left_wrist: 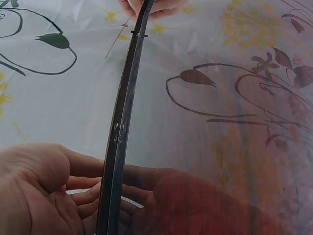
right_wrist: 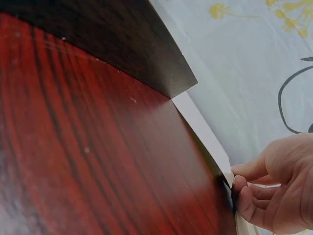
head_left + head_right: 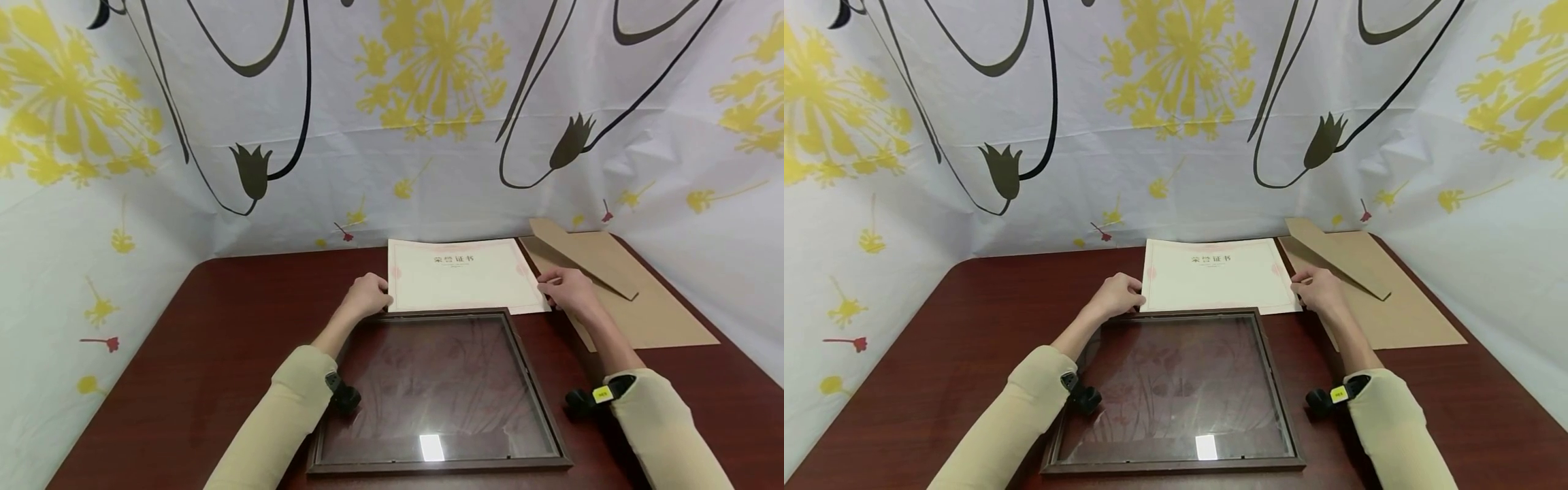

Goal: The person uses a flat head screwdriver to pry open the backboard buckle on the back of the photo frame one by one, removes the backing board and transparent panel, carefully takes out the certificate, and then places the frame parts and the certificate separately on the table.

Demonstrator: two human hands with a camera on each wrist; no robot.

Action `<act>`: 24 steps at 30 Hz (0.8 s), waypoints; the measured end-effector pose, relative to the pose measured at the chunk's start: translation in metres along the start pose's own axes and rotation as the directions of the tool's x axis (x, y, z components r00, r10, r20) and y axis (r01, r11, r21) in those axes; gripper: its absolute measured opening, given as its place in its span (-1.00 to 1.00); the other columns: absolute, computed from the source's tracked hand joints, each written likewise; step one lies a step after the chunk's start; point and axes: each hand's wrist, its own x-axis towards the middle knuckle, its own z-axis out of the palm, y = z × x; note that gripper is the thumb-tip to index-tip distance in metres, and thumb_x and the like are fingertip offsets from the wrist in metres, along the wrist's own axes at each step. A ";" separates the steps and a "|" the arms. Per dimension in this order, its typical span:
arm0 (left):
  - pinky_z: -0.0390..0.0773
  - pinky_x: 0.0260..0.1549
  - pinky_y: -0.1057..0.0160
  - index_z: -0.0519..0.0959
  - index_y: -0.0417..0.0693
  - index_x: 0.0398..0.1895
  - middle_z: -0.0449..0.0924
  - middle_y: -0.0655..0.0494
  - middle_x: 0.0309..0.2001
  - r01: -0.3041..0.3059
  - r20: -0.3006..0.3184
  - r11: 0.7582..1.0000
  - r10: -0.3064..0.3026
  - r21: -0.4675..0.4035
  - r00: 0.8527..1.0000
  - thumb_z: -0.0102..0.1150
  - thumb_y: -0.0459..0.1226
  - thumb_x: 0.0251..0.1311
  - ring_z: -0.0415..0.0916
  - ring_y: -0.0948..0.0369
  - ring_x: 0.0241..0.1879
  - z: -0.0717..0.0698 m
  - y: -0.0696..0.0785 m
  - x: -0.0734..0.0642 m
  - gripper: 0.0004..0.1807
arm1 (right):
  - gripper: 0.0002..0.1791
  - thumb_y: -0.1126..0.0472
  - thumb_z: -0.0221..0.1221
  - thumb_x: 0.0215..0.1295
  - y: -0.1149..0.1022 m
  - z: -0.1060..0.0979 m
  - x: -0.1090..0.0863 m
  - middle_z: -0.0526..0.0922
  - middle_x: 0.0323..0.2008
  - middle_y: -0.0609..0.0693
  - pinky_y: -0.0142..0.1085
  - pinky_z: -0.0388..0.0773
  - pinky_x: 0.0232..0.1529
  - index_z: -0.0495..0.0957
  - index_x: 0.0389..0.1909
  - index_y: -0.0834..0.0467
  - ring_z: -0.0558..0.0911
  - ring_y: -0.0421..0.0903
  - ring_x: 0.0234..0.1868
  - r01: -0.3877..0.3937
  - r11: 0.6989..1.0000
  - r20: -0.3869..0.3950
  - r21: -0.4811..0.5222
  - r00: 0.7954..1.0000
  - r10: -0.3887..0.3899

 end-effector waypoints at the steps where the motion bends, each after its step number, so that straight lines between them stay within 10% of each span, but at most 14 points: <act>1: 0.37 -0.46 0.27 0.59 -0.14 -0.53 0.54 0.12 -0.59 -0.001 0.008 1.000 0.001 0.009 1.000 0.18 -0.39 0.27 0.44 0.25 -0.59 0.000 0.000 0.001 -0.81 | -0.72 0.30 0.13 0.41 0.001 0.000 0.000 0.64 -0.47 0.11 -0.26 0.50 -0.56 0.51 -0.05 0.48 0.55 -0.14 -0.59 0.000 1.000 0.000 0.000 1.000 0.000; 7: 0.14 -0.51 0.27 0.25 -0.05 -0.69 0.18 0.15 -0.70 -0.004 0.056 1.000 0.004 0.004 0.998 0.20 -0.39 0.25 0.03 0.24 -0.62 0.000 0.001 0.003 -0.59 | -0.68 0.24 0.07 0.42 0.002 -0.002 -0.001 0.57 -0.58 0.00 -0.28 0.48 -0.52 0.54 -0.03 0.46 0.53 -0.13 -0.56 -0.019 1.000 -0.001 -0.008 1.000 0.019; 11: 0.37 -0.40 0.26 0.58 -0.24 -0.36 0.55 0.03 -0.42 -0.001 0.061 1.000 0.002 -0.021 0.998 0.19 -0.34 0.31 0.31 0.26 -0.54 -0.002 0.000 0.000 -0.88 | -0.62 0.21 0.05 0.45 -0.001 -0.004 -0.002 0.62 -0.50 0.08 -0.27 0.49 -0.49 0.53 0.01 0.49 0.55 -0.12 -0.52 -0.027 0.999 0.009 -0.020 1.000 0.027; 15: 0.59 -0.05 0.12 0.55 -0.33 0.21 0.59 -0.17 0.14 0.015 0.060 0.997 -0.011 -0.081 0.998 0.17 -0.32 0.36 0.67 0.13 -0.23 -0.006 -0.001 -0.006 -0.59 | -0.57 0.16 0.04 0.48 -0.005 -0.005 -0.004 0.66 -0.34 0.23 -0.26 0.49 -0.46 0.53 0.05 0.49 0.60 -0.10 -0.47 -0.032 0.998 0.010 -0.049 0.999 0.033; 24: 0.62 -0.16 0.13 0.60 -0.31 0.12 0.66 -0.12 -0.03 -0.010 0.033 0.990 0.015 -0.137 0.999 0.16 -0.30 0.39 0.67 0.09 -0.20 -0.018 -0.012 -0.015 -0.67 | -0.54 0.08 0.03 0.53 -0.023 -0.008 -0.010 0.64 -0.21 0.29 -0.21 0.52 -0.40 0.52 0.08 0.44 0.63 -0.01 -0.38 0.009 0.998 0.053 -0.058 0.999 -0.006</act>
